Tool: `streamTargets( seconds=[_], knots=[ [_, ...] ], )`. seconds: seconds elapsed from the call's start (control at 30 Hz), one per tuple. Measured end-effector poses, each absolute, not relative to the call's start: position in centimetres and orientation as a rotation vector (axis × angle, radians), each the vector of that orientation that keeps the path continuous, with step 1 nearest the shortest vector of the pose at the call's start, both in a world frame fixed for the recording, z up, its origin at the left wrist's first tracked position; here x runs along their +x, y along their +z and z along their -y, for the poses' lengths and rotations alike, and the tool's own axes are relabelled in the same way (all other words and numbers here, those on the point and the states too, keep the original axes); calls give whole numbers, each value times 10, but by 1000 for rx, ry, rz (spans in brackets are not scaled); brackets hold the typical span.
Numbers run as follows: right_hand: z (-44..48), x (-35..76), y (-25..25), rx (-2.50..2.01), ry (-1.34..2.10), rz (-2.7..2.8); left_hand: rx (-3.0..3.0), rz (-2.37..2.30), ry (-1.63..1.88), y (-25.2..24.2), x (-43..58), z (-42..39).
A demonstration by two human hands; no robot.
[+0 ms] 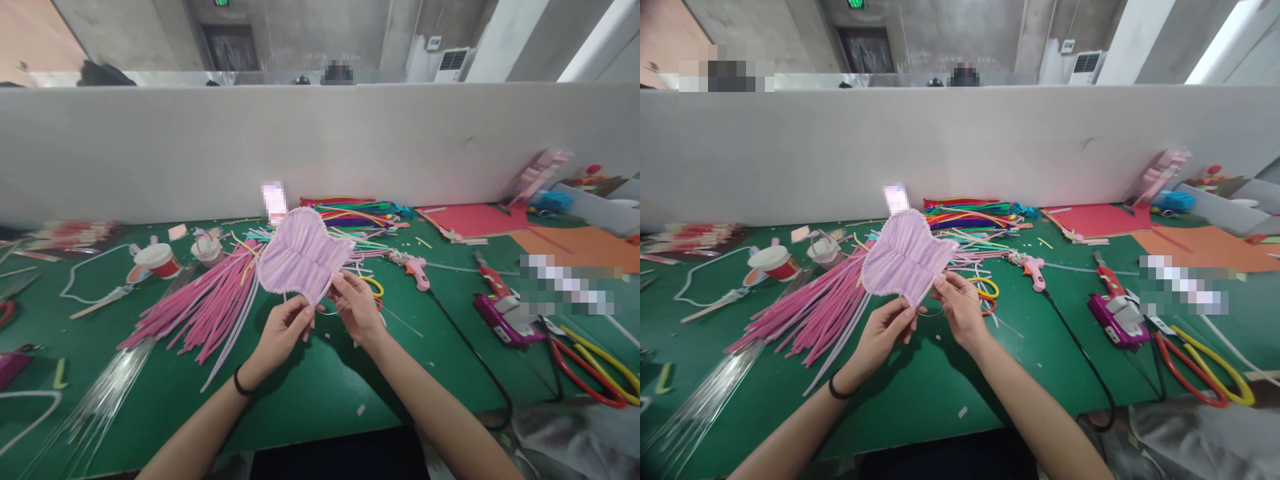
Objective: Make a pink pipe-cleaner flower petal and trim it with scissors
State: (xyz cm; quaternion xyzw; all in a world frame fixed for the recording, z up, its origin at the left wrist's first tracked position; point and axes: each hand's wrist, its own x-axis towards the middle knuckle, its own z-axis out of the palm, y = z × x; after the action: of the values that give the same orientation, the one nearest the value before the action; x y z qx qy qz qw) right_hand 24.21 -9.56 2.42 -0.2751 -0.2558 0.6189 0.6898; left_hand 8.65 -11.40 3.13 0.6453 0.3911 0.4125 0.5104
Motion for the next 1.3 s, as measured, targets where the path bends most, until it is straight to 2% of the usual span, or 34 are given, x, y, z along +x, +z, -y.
streamTargets(
  seconds=[0.47,0.73,1.03,1.3],
  knots=[
    [99,238,22,-830,1077,716,1357,-1053,980,35,93,111],
    [99,235,17,-846,1335,726,1404,-1086,949,35,91,112],
    [96,242,19,-932,1120,782,1384,-1086,945,38,92,107],
    [107,243,21,-1006,850,1158,1367,-1126,895,34,90,106]
  ],
)
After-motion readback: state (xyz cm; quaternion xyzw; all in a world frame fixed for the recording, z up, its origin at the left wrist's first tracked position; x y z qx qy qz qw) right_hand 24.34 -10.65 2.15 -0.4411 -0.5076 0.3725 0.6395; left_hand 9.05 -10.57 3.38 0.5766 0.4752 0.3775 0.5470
